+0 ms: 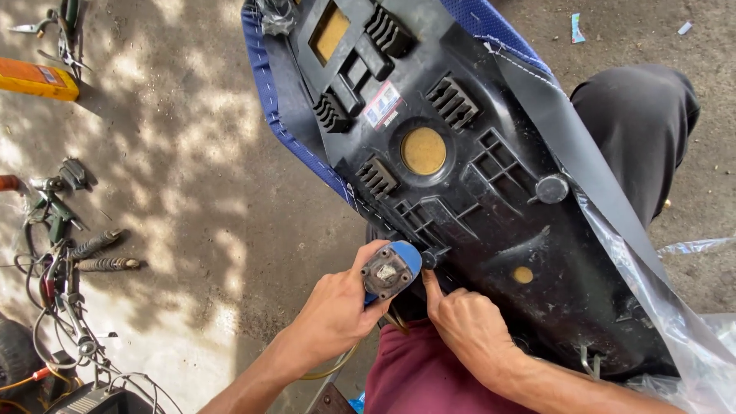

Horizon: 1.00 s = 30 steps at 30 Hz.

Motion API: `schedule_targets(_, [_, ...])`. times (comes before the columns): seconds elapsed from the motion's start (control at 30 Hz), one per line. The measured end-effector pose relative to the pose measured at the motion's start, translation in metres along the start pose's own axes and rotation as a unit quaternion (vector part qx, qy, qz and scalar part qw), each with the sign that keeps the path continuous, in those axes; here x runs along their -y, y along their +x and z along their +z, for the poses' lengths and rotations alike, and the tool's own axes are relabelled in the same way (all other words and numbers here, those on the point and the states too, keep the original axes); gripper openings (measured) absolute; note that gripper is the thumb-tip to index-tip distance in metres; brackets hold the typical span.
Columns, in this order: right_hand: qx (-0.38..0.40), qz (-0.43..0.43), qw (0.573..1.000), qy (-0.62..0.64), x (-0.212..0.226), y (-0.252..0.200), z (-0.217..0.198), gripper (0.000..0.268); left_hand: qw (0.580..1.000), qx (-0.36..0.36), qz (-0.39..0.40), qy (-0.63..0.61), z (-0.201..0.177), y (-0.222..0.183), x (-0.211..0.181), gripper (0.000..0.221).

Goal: Reupholstering a motorcycle seat by stretching a new cover over the frame and securing it with a pneumatic stapler.

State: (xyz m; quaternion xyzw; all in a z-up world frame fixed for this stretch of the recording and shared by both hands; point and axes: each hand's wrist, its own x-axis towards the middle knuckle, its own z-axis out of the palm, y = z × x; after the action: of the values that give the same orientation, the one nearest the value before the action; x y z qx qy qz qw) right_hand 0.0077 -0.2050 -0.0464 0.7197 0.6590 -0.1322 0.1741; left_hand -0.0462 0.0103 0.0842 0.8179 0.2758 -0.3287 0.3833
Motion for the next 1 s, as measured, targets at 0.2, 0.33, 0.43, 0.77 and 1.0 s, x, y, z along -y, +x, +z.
schedule_targets(0.2, [-0.011, 0.022, 0.999, 0.024, -0.001, -0.001, 0.006, 0.077, 0.999, -0.009, 0.032, 0.003, 0.004, 0.001, 0.004, 0.067])
schedule_targets(0.33, [-0.011, 0.014, 1.000, 0.012, -0.002, -0.006, 0.011, 0.075, 0.999, -0.009, 0.027, 0.021, 0.008, 0.001, 0.001, 0.068])
schedule_targets(0.43, [-0.038, 0.016, 0.999, 0.003, -0.006, -0.012, 0.006, 0.074, 0.999, -0.023, 0.036, -0.007, 0.002, -0.015, -0.006, 0.068])
schedule_targets(0.77, [-0.006, 0.025, 0.999, 0.022, -0.020, -0.002, -0.021, 0.101, 0.969, -0.150, -0.021, -0.197, 0.007, -0.056, 0.031, 0.070])
schedule_targets(1.0, [0.015, 0.028, 0.999, 0.033, -0.017, 0.002, -0.026, 0.100, 0.989, -0.108, 0.070, -0.073, 0.016, -0.026, 0.043, 0.080])
